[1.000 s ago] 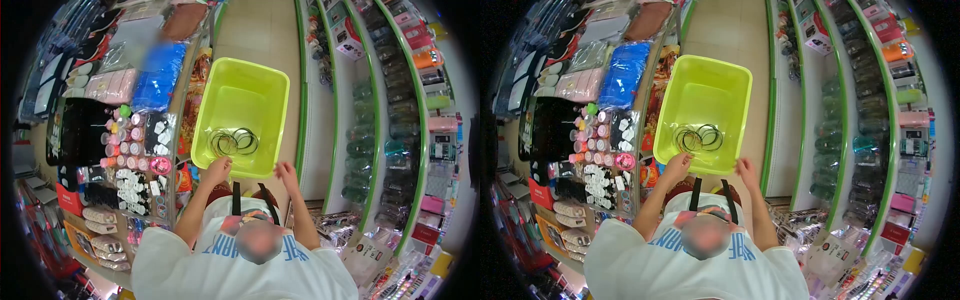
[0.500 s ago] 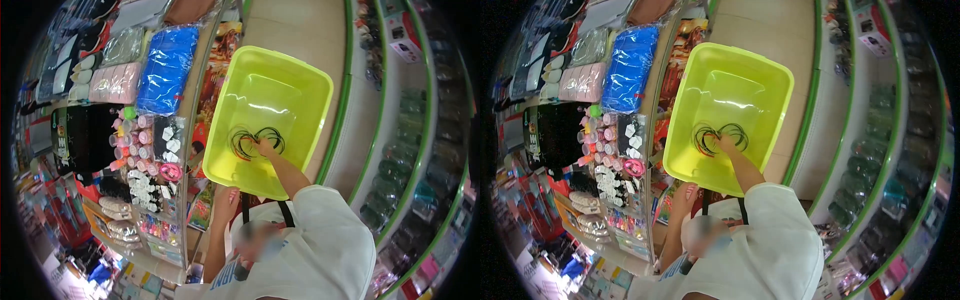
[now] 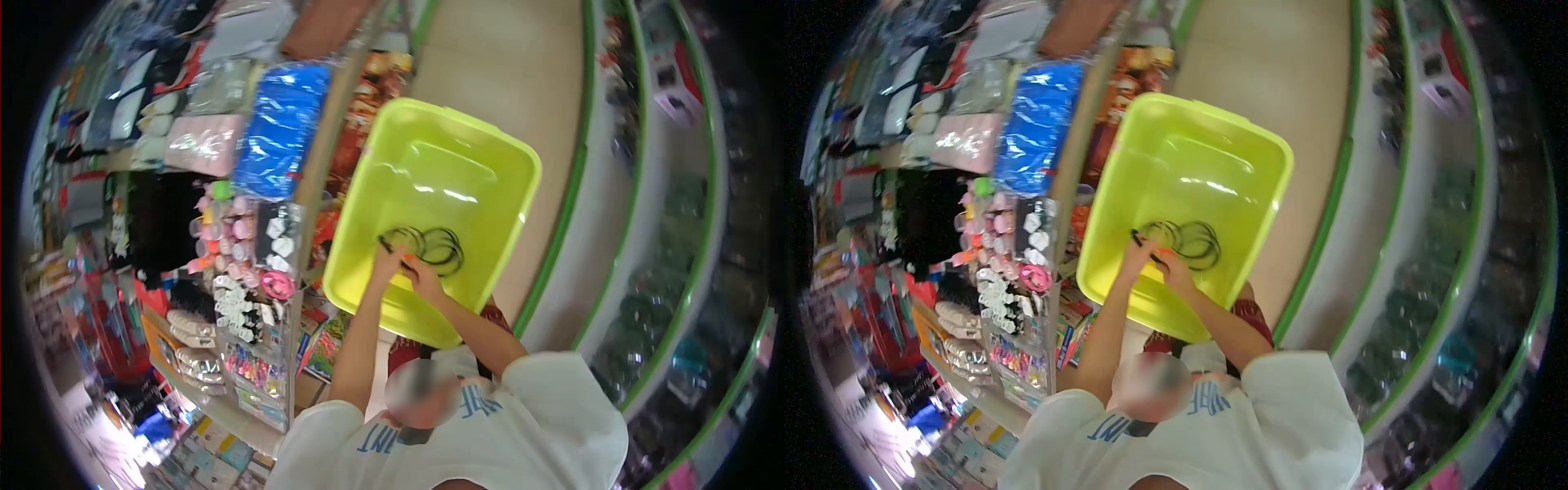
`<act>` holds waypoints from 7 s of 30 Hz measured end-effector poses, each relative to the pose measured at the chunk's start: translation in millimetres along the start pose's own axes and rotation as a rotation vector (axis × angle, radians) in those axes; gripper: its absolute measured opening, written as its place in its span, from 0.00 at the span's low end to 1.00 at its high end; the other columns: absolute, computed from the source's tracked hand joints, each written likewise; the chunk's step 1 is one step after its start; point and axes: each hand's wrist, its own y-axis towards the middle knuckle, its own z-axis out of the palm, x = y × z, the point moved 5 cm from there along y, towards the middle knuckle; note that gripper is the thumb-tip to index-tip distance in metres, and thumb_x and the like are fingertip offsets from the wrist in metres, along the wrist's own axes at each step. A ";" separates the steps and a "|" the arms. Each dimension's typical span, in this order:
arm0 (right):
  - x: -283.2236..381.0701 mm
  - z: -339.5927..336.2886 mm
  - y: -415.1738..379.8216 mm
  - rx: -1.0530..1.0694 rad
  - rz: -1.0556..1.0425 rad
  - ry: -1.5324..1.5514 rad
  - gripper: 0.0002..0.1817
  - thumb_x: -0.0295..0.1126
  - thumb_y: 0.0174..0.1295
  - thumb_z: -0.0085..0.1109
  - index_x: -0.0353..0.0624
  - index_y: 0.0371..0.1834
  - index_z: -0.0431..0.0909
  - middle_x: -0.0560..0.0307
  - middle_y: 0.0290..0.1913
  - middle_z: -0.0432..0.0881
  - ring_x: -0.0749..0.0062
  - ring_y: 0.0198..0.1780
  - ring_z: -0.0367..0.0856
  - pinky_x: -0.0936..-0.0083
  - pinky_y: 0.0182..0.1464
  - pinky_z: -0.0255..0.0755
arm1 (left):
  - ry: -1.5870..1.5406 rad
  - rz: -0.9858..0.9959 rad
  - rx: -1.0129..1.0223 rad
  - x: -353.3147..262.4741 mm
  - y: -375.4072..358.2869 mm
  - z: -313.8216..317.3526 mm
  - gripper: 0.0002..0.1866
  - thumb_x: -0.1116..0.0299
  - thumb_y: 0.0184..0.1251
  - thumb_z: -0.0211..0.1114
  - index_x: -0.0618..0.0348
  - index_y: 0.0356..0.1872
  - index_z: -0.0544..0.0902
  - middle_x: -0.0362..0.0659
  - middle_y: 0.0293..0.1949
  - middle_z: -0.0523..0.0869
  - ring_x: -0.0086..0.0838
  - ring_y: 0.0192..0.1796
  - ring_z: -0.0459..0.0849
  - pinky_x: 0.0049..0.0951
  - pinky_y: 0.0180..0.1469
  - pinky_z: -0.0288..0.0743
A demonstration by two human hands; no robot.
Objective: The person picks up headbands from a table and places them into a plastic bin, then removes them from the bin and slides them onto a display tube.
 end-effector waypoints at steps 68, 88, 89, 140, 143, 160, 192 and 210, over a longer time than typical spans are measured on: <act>109.9 -86.5 39.7 0.492 0.478 0.254 0.12 0.33 0.60 0.62 0.47 0.22 0.72 0.64 0.15 0.67 0.73 0.16 0.64 0.71 0.20 0.60 | -0.666 0.345 -1.001 71.7 -513.9 12.7 0.13 0.63 0.75 0.60 0.64 0.48 0.79 0.43 0.35 0.86 0.24 0.39 0.85 0.25 0.43 0.79; 338.3 247.4 -537.3 1.845 -0.264 -0.184 0.13 0.36 0.68 0.63 0.41 0.50 0.79 0.69 0.23 0.76 0.87 0.23 0.72 0.83 0.26 0.65 | -0.797 0.350 -1.182 281.5 -836.3 -98.0 0.14 0.66 0.79 0.53 0.65 0.54 0.78 0.35 0.28 0.76 0.19 0.32 0.79 0.24 0.41 0.77; 336.9 264.6 -541.2 1.830 -0.231 -0.166 0.13 0.36 0.68 0.63 0.40 0.49 0.79 0.69 0.23 0.76 0.87 0.23 0.72 0.83 0.26 0.65 | -0.847 0.375 -1.218 289.5 -836.6 -106.8 0.14 0.67 0.79 0.54 0.66 0.54 0.78 0.35 0.28 0.76 0.20 0.33 0.79 0.24 0.42 0.77; 463.2 846.3 -582.3 1.098 -0.025 -0.487 0.29 0.55 0.61 0.62 0.39 0.50 0.78 0.45 0.39 0.87 0.56 0.37 0.85 0.65 0.42 0.78 | -0.586 0.341 -1.117 504.5 -840.5 -824.9 0.20 0.58 0.66 0.69 0.68 0.45 0.78 0.48 0.39 0.84 0.29 0.39 0.83 0.29 0.44 0.78; 469.0 848.9 -594.3 1.002 -0.202 -0.492 0.34 0.61 0.60 0.62 0.37 0.49 0.76 0.47 0.38 0.87 0.62 0.34 0.85 0.67 0.39 0.77 | -0.511 0.204 -1.158 494.8 -842.6 -813.1 0.25 0.53 0.66 0.68 0.69 0.46 0.78 0.49 0.39 0.84 0.29 0.37 0.83 0.29 0.43 0.78; 450.1 869.9 -592.7 0.882 -0.225 -0.519 0.43 0.64 0.52 0.68 0.31 0.52 0.74 0.39 0.43 0.86 0.51 0.46 0.86 0.64 0.50 0.77 | -0.694 0.287 -1.150 480.4 -827.9 -821.1 0.38 0.56 0.61 0.74 0.74 0.61 0.67 0.58 0.52 0.80 0.38 0.52 0.82 0.34 0.52 0.79; 697.3 778.0 -608.6 1.290 -0.788 -0.401 0.11 0.34 0.65 0.61 0.37 0.43 0.79 0.48 0.29 0.82 0.63 0.29 0.81 0.68 0.35 0.73 | 0.479 0.644 -1.066 244.5 -982.0 -807.4 0.12 0.74 0.66 0.63 0.57 0.50 0.81 0.46 0.46 0.85 0.47 0.46 0.83 0.38 0.49 0.79; 651.4 808.0 -619.9 1.247 -0.380 -0.137 0.11 0.36 0.75 0.50 0.39 0.45 0.77 0.65 0.28 0.75 0.81 0.32 0.75 0.80 0.36 0.69 | -0.312 0.579 -0.999 325.1 -964.1 -822.9 0.09 0.77 0.69 0.63 0.69 0.47 0.79 0.43 0.38 0.85 0.24 0.41 0.86 0.26 0.48 0.80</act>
